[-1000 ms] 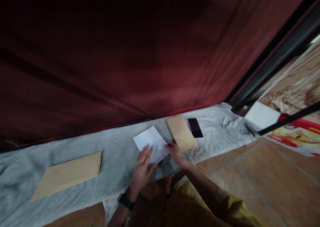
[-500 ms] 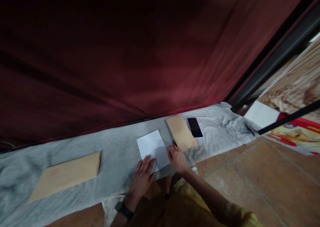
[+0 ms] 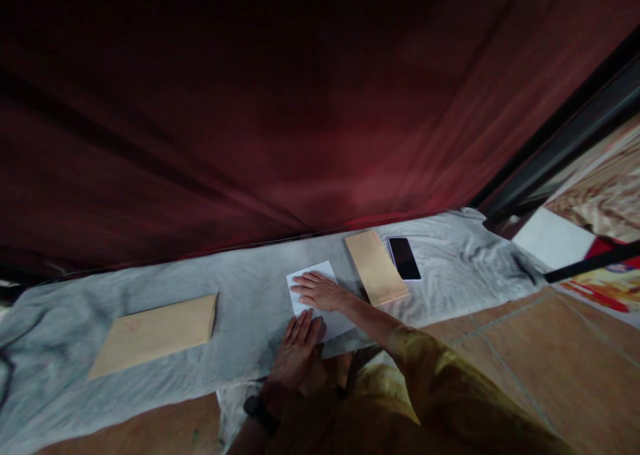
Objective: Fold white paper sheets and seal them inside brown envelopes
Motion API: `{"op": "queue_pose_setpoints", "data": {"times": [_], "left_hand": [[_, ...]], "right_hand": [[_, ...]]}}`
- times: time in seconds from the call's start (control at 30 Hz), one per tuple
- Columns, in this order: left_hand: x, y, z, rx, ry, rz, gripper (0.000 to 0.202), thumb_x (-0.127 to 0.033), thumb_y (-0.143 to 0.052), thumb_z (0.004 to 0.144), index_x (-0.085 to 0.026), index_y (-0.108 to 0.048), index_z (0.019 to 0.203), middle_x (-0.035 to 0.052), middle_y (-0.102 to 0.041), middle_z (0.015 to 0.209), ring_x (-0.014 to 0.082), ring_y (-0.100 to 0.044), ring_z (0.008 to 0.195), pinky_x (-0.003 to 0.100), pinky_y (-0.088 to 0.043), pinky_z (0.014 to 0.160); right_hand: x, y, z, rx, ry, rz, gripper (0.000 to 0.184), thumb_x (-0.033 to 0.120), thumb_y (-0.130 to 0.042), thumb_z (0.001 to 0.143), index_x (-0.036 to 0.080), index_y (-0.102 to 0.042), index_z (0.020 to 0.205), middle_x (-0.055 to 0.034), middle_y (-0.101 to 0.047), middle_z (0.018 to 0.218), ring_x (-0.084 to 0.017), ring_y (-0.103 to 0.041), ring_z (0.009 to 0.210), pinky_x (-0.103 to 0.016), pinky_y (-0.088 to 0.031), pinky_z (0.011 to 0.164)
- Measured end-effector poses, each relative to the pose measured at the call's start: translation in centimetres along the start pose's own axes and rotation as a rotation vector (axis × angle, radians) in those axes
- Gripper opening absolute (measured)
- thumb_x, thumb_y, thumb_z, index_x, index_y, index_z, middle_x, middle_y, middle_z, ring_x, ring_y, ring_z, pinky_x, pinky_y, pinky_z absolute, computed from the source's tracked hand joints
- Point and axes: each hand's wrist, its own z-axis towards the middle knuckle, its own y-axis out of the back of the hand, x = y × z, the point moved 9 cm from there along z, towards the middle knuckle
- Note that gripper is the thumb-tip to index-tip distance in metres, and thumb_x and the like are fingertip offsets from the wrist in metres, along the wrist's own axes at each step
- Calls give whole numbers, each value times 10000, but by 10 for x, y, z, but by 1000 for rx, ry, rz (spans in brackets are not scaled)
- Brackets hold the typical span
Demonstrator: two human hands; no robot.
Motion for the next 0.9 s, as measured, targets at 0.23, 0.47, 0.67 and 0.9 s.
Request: {"op": "queue_pose_setpoints", "data": {"times": [0.23,0.47,0.67,0.9], "left_hand": [[6,9,-1,-7,-10,-88,596,-64,-439,865,-210,-501,1439,93,-507,1511,217,-450,1411,404,-385,1160],[23,17,-3,16,70,-265,579,-84,-435,876,-252,-526,1422,25,-571,1458,157,-510,1352,346,-423,1146],[46,26,-11,-103,213,-534,357,-277,-421,969,-243,-670,1223,46,-710,1252,185,-661,1146,381,-541,1013],[76,30,-19,-168,613,-722,392,-513,-455,935,-229,-719,998,26,-781,938,200,-723,846,303,-574,788]], "right_hand": [[-30,-13,22,93,-124,6,437,359,-498,1029,268,-494,1456,-20,-436,1559,-178,-393,1432,-389,-288,1210],[-42,2,0,-42,-321,194,412,166,-454,998,142,-564,1394,-93,-516,1495,-160,-422,1419,-344,-319,1206],[-30,22,-100,-84,-428,594,565,-43,-367,823,222,-693,1200,-33,-695,1273,-141,-630,1204,-341,-464,1091],[-3,34,-136,-55,-524,656,300,150,-482,956,253,-698,1136,-43,-722,1185,-185,-640,1165,-332,-480,1031]]}}
